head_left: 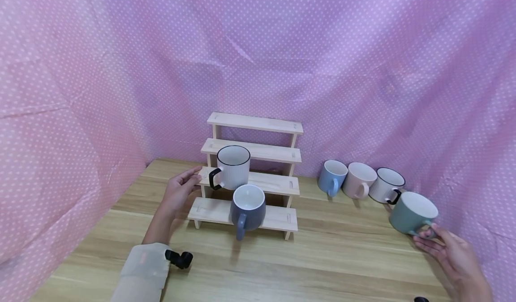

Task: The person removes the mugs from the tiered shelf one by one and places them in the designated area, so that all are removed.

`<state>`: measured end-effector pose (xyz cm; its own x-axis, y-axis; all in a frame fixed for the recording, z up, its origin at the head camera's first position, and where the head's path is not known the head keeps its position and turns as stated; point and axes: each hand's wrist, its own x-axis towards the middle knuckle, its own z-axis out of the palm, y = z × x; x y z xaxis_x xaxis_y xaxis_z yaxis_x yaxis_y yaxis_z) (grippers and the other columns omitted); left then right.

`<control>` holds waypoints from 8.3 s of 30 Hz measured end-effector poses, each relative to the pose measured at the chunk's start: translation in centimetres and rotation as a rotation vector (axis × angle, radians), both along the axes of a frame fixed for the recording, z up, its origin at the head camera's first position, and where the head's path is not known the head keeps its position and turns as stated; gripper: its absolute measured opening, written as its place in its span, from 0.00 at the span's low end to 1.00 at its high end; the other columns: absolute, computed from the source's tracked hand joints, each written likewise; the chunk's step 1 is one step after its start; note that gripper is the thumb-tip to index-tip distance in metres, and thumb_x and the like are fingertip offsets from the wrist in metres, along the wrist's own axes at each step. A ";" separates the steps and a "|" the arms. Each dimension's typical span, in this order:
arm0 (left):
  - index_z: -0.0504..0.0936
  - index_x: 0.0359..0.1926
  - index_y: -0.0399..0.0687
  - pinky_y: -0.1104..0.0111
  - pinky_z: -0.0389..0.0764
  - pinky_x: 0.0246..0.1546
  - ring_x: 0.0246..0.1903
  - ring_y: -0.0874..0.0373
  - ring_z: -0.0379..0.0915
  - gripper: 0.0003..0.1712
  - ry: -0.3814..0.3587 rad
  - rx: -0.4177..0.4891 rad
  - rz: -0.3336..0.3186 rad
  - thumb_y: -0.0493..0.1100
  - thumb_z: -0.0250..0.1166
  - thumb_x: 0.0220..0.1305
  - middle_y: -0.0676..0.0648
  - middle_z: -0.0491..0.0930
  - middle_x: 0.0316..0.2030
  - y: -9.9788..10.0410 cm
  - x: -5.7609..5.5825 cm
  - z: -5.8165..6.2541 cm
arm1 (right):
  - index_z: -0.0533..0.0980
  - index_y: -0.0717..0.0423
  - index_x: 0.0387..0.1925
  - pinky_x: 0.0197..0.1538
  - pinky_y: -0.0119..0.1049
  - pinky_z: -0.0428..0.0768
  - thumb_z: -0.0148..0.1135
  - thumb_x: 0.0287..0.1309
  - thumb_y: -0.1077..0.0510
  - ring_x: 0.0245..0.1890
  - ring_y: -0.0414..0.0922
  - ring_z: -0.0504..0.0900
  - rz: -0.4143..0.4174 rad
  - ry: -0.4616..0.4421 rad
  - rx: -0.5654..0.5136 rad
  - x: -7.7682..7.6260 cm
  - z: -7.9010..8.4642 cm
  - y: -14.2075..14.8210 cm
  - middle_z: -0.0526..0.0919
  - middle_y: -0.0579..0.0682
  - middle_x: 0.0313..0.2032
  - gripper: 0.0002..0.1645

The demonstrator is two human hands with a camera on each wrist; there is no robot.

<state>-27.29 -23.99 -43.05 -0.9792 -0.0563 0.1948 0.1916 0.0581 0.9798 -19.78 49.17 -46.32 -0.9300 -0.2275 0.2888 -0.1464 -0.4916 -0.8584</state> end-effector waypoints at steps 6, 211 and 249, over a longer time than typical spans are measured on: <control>0.71 0.71 0.36 0.65 0.84 0.56 0.43 0.65 0.81 0.27 -0.007 -0.001 0.005 0.43 0.60 0.77 0.53 0.80 0.46 0.1 0.0 0.2 | 0.81 0.74 0.48 0.53 0.51 0.86 0.30 0.82 0.67 0.47 0.60 0.88 0.038 -0.016 -0.016 0.1 0.2 0.0 0.87 0.64 0.43 0.29; 0.71 0.71 0.36 0.68 0.85 0.53 0.42 0.68 0.81 0.29 -0.006 -0.007 0.013 0.45 0.61 0.77 0.57 0.81 0.44 0.1 0.2 0.1 | 0.71 0.61 0.70 0.66 0.31 0.73 0.60 0.74 0.52 0.62 0.37 0.76 0.683 0.355 1.094 -8.7 15.9 -47.9 0.76 0.56 0.67 0.29; 0.71 0.72 0.37 0.67 0.85 0.54 0.44 0.67 0.79 0.29 -0.013 -0.029 0.008 0.47 0.61 0.77 0.51 0.78 0.49 -0.1 0.3 0.3 | 0.86 0.65 0.40 0.61 0.43 0.80 0.53 0.78 0.48 0.48 0.45 0.82 0.620 0.220 0.978 -10.4 15.6 -47.3 0.86 0.50 0.44 0.25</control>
